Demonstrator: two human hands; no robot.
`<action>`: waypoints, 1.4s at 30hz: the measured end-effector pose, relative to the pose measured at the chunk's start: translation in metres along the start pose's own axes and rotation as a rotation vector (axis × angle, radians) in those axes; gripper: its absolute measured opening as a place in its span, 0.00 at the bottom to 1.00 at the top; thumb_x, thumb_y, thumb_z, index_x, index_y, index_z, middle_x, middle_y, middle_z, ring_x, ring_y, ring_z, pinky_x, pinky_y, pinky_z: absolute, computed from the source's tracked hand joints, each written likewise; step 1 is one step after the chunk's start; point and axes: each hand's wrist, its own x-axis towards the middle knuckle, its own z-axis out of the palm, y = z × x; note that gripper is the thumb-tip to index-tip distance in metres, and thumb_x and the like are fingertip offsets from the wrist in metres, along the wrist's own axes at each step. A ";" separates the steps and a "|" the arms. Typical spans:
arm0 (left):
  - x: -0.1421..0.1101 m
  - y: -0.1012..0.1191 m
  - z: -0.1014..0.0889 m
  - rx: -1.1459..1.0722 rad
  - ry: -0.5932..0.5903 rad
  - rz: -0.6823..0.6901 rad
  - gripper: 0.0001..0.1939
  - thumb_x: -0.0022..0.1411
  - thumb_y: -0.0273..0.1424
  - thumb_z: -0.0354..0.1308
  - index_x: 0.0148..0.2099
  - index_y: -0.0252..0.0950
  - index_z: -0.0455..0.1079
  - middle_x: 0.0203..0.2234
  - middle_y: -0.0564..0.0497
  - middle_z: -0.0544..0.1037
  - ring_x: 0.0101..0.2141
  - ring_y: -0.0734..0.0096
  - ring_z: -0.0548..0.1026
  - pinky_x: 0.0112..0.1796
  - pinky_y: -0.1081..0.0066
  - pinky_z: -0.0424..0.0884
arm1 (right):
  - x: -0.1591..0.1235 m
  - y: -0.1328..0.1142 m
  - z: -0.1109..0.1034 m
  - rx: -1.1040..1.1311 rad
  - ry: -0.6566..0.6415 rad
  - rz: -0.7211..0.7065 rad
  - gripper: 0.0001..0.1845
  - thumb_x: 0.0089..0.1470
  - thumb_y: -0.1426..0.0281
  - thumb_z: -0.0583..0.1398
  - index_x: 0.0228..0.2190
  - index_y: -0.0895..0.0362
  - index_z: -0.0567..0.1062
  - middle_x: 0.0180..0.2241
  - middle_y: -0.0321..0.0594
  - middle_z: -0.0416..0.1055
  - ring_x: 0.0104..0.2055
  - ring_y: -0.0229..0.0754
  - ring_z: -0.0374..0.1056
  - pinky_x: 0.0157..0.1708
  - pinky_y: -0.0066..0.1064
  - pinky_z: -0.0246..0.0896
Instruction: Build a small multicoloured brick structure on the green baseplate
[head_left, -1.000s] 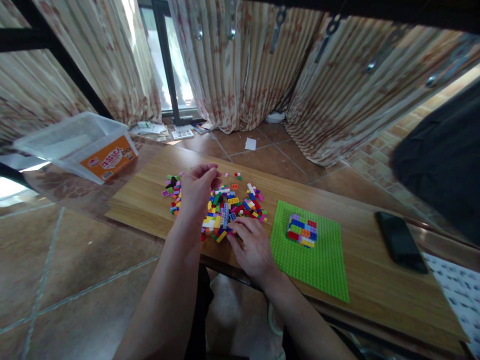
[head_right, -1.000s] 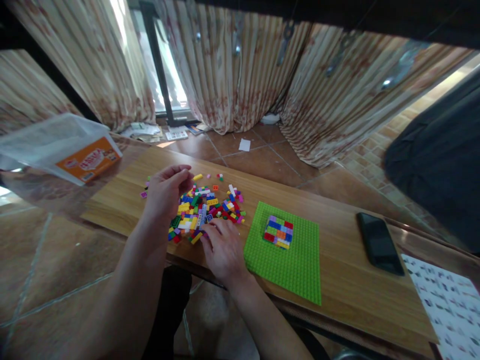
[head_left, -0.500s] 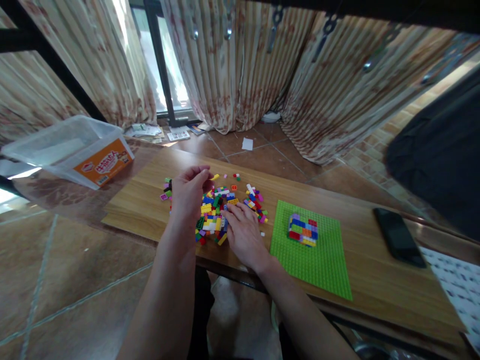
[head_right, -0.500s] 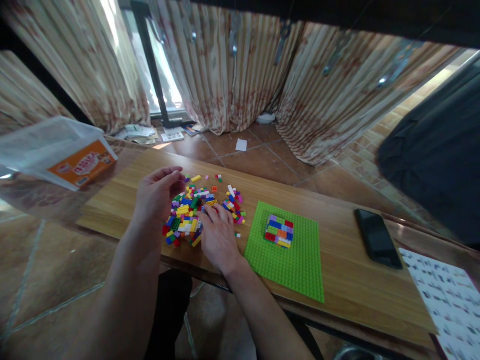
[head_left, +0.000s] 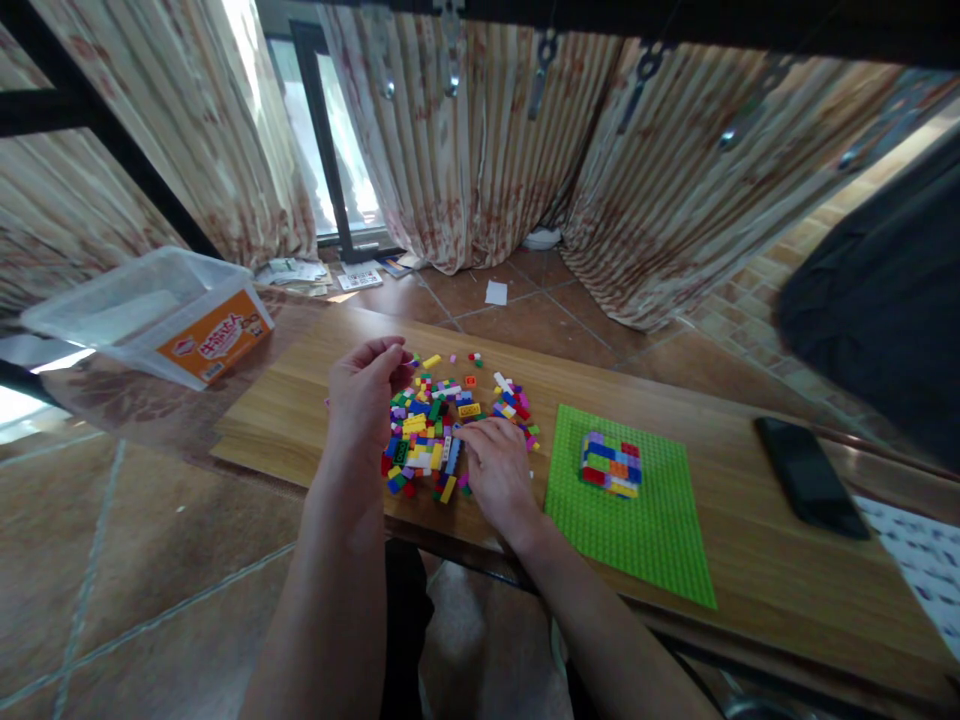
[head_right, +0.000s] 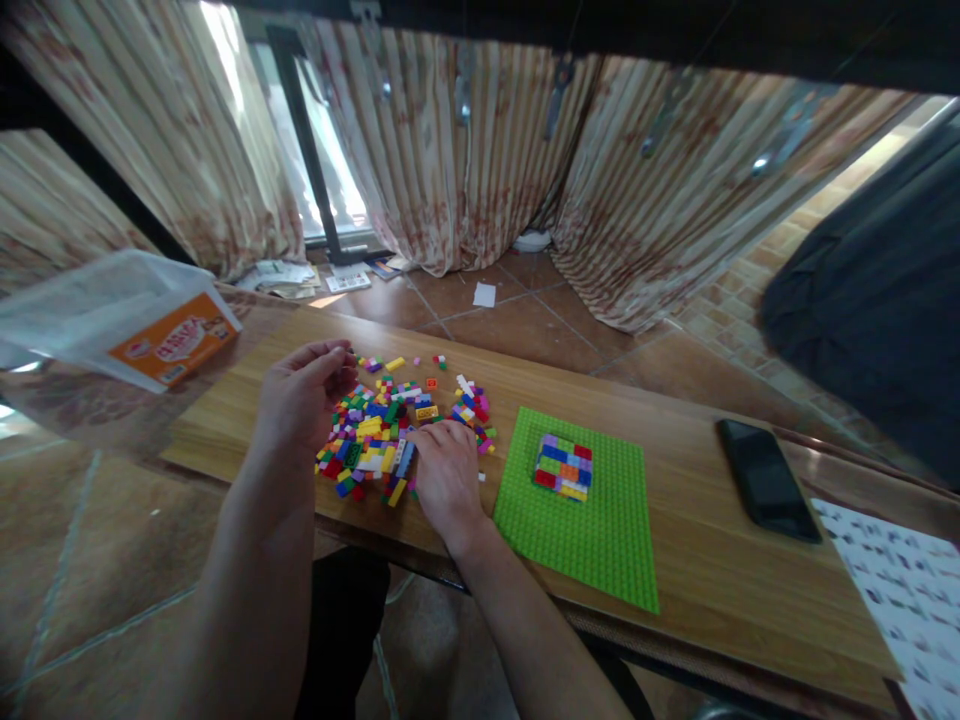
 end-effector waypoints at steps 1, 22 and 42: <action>0.000 -0.001 0.001 0.015 -0.015 -0.010 0.09 0.46 0.30 0.65 0.31 0.33 0.72 0.21 0.54 0.74 0.21 0.81 0.70 0.25 0.79 0.66 | 0.000 -0.001 -0.001 0.017 0.012 0.008 0.14 0.59 0.78 0.56 0.39 0.52 0.80 0.40 0.39 0.79 0.44 0.47 0.67 0.48 0.40 0.58; -0.016 -0.012 0.013 0.490 -0.785 -0.066 0.13 0.49 0.38 0.66 0.36 0.35 0.78 0.26 0.50 0.78 0.25 0.72 0.73 0.26 0.74 0.68 | -0.012 0.006 -0.035 0.732 0.165 0.469 0.07 0.57 0.65 0.59 0.36 0.54 0.76 0.28 0.35 0.76 0.26 0.39 0.72 0.28 0.30 0.69; -0.037 -0.029 0.050 0.560 -1.041 -0.055 0.11 0.52 0.36 0.65 0.37 0.36 0.79 0.29 0.47 0.80 0.28 0.69 0.76 0.30 0.72 0.71 | -0.019 0.027 -0.057 1.070 0.304 0.638 0.11 0.50 0.60 0.62 0.30 0.55 0.73 0.21 0.32 0.74 0.20 0.38 0.70 0.20 0.28 0.68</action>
